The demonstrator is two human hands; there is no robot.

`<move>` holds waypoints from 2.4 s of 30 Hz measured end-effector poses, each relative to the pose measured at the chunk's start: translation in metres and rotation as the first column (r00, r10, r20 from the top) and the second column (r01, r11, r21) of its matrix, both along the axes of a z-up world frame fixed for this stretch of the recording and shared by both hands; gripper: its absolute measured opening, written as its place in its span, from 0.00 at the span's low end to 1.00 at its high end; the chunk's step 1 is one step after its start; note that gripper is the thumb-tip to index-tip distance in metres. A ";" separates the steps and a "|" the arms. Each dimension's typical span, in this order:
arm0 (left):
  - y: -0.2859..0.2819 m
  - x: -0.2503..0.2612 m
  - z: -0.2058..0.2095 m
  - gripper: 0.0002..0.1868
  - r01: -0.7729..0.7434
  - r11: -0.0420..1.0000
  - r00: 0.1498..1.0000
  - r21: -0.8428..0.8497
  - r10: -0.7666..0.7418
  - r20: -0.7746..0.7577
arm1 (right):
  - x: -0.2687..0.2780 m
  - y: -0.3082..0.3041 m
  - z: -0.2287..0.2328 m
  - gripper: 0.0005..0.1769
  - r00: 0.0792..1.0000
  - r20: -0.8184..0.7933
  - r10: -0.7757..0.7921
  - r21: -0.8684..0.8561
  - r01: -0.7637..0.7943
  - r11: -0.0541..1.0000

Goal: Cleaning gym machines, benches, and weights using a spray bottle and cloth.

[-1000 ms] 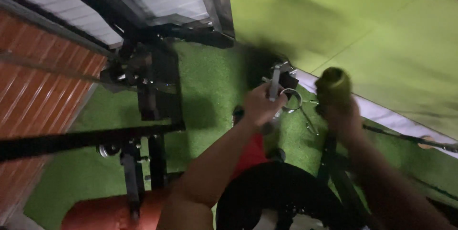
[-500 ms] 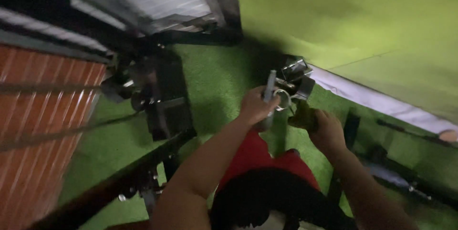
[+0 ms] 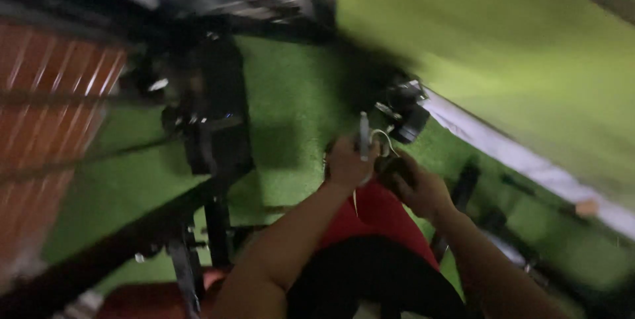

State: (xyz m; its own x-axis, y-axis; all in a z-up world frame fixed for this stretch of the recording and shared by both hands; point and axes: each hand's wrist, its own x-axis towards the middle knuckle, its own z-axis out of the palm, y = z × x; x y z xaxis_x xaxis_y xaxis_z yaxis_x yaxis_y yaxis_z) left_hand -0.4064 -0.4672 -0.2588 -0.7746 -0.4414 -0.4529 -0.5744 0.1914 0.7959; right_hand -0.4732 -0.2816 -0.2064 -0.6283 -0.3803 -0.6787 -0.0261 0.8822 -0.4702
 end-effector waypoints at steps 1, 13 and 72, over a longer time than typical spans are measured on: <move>0.007 0.004 -0.011 0.19 -0.041 0.999 0.999 -0.008 0.041 0.005 | -0.004 -0.001 -0.012 0.39 0.999 0.005 0.041 -0.008 -0.041 0.999; 0.032 0.021 -0.008 0.18 -0.386 0.895 0.900 -0.224 0.312 -0.304 | -0.036 -0.038 -0.040 0.33 0.766 -0.162 0.622 0.123 -0.610 0.783; 0.040 -0.056 -0.205 0.12 0.412 0.892 0.910 0.186 -0.391 -0.140 | -0.061 0.100 -0.359 0.25 0.519 0.405 -0.752 -0.127 0.847 0.516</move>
State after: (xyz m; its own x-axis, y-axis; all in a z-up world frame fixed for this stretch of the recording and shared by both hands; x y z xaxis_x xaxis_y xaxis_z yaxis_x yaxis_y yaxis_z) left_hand -0.4621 -0.4271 -0.4637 -0.9102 0.0112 -0.4140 -0.4022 0.2150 0.8900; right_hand -0.5347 -0.1813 -0.5658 -0.5712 -0.0011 -0.8208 0.7871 0.2828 -0.5482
